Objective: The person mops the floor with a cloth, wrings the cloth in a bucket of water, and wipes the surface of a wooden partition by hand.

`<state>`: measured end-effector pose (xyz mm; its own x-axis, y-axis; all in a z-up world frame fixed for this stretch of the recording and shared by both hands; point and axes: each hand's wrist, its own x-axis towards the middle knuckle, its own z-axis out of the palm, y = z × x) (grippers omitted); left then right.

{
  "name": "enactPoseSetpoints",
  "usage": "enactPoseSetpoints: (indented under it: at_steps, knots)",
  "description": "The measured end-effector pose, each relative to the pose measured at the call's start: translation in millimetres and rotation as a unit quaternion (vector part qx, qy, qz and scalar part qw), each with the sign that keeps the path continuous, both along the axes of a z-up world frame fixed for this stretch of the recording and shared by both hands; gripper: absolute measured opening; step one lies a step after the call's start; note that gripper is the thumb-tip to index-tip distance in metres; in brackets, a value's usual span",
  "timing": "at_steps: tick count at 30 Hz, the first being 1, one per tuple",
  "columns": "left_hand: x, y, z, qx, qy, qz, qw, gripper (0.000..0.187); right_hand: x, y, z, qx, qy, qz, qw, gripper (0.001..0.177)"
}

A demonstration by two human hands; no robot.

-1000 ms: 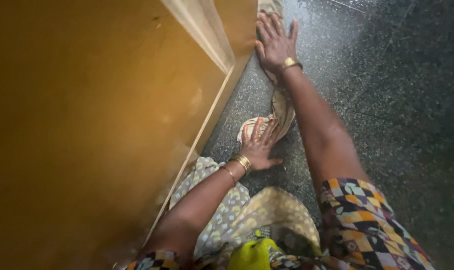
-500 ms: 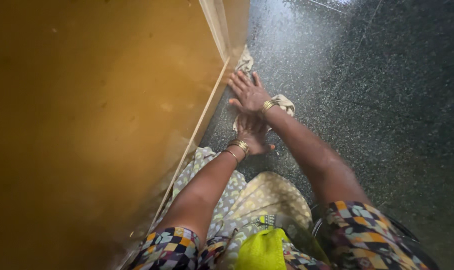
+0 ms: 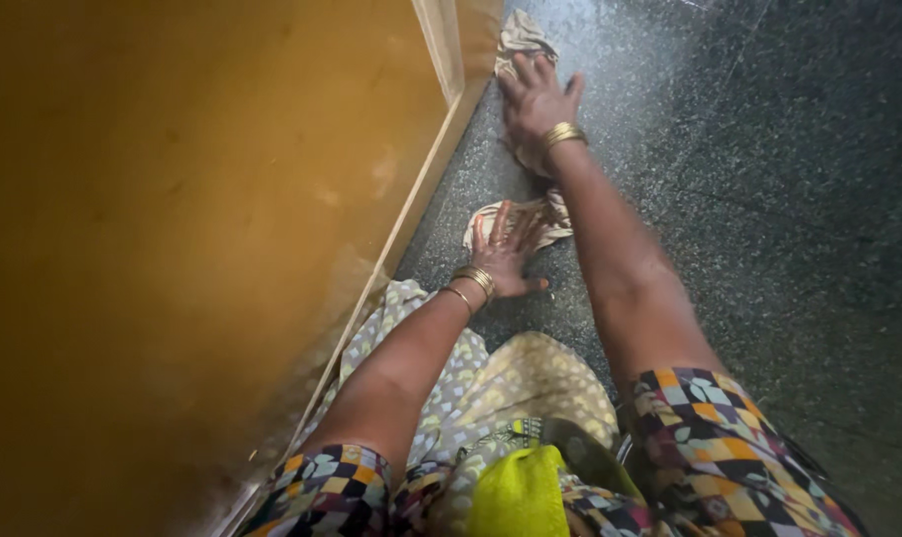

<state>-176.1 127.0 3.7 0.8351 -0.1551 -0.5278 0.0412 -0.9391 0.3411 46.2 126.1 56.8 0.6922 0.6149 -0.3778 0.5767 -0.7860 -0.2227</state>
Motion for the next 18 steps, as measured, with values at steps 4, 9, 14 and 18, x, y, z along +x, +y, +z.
enactPoseSetpoints:
  at_steps: [4,9,14,18]
  knots:
    - [7,0,3,-0.002,0.006,-0.004,1.0,0.113,-39,-10,-21,-0.077,-0.01,0.146,0.986,0.068]
    - [2,4,7,-0.062,0.146,-0.006,0.987,0.114,-127,-30,-7,-0.093,0.014,0.25,0.964,0.05]
    - [14,4,32,0.051,0.093,-0.037,0.994,0.119,-84,-6,1,-0.091,0.01,0.181,0.979,0.053]
    - [8,3,24,0.014,0.068,-0.015,0.997,0.113,-3,0,2,-0.101,0.042,-0.003,0.994,0.055]
